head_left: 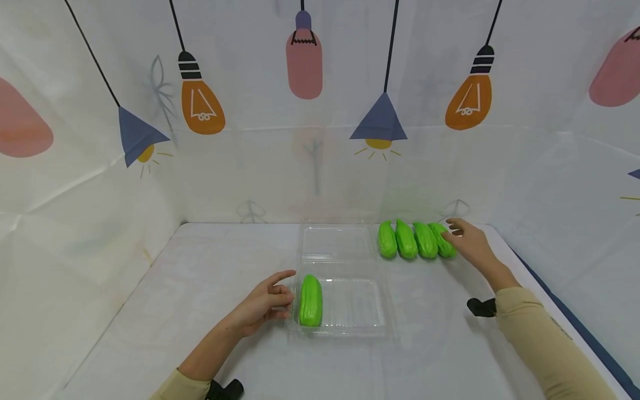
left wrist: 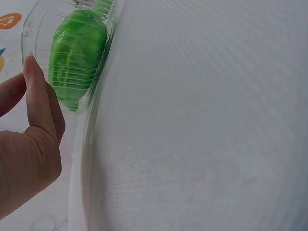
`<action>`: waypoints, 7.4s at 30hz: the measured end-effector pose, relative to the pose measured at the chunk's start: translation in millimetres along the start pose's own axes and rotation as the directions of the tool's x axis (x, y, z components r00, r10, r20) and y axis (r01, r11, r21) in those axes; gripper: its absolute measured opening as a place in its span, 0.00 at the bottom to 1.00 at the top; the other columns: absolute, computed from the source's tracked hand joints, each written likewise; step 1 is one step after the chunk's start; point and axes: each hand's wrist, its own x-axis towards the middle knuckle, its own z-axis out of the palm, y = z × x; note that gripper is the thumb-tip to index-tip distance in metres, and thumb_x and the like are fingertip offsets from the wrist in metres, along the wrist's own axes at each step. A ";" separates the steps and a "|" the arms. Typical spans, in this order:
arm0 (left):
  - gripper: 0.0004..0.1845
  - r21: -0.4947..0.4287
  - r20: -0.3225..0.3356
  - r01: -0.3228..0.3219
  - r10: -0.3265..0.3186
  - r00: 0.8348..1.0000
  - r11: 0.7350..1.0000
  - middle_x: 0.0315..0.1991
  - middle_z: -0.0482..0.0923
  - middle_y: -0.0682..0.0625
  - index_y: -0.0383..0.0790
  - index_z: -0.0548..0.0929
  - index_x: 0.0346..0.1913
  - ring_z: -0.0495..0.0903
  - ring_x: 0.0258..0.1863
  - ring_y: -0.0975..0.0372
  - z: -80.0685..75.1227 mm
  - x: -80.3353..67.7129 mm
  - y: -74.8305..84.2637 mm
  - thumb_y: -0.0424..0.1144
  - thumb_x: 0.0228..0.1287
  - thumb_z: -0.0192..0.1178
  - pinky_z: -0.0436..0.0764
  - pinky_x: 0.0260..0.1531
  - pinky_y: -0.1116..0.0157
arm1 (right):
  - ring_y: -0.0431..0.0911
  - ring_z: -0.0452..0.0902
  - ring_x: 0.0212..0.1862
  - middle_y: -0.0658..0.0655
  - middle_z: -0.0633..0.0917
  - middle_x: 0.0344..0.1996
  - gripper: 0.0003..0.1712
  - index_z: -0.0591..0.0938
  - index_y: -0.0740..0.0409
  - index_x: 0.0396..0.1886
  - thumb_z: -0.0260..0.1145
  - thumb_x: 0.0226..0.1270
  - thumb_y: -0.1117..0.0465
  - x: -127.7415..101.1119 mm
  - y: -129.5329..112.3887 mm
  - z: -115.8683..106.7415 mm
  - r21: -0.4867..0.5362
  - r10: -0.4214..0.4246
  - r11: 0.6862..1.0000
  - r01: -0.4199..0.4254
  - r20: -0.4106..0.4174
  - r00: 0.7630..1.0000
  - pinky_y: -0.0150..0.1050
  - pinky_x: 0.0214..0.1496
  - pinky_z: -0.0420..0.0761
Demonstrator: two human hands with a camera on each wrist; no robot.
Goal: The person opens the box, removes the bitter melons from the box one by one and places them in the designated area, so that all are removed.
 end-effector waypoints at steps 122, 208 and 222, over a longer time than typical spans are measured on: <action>0.38 0.001 0.019 -0.008 0.008 1.000 1.000 0.37 0.73 0.53 0.45 0.54 0.77 0.78 0.34 0.67 0.4 -5.8 0.2 0.35 0.69 0.60 0.85 0.35 0.72 | 0.42 0.83 0.43 0.55 0.81 0.58 0.39 0.70 0.53 0.71 0.70 0.63 0.46 -87.3 -229.1 157.9 0.385 -0.376 0.901 0.200 0.465 0.802 0.31 0.42 0.83; 0.37 0.026 0.006 -0.004 0.004 1.000 1.000 0.35 0.74 0.54 0.48 0.55 0.77 0.77 0.33 0.65 -0.2 -1.7 1.3 0.35 0.70 0.60 0.85 0.34 0.71 | 0.50 0.82 0.50 0.53 0.76 0.68 0.35 0.74 0.43 0.70 0.69 0.62 0.54 -87.9 -192.9 95.2 0.391 -0.262 0.913 0.116 0.344 0.902 0.37 0.38 0.83; 0.38 0.021 0.025 -0.018 0.018 1.000 1.000 0.34 0.74 0.55 0.47 0.55 0.77 0.77 0.33 0.66 -1.7 -1.6 0.1 0.35 0.70 0.60 0.85 0.34 0.72 | 0.50 0.82 0.51 0.54 0.76 0.68 0.33 0.73 0.42 0.70 0.68 0.64 0.54 -79.5 -173.9 78.5 0.397 -0.276 0.906 0.149 0.285 0.918 0.38 0.42 0.82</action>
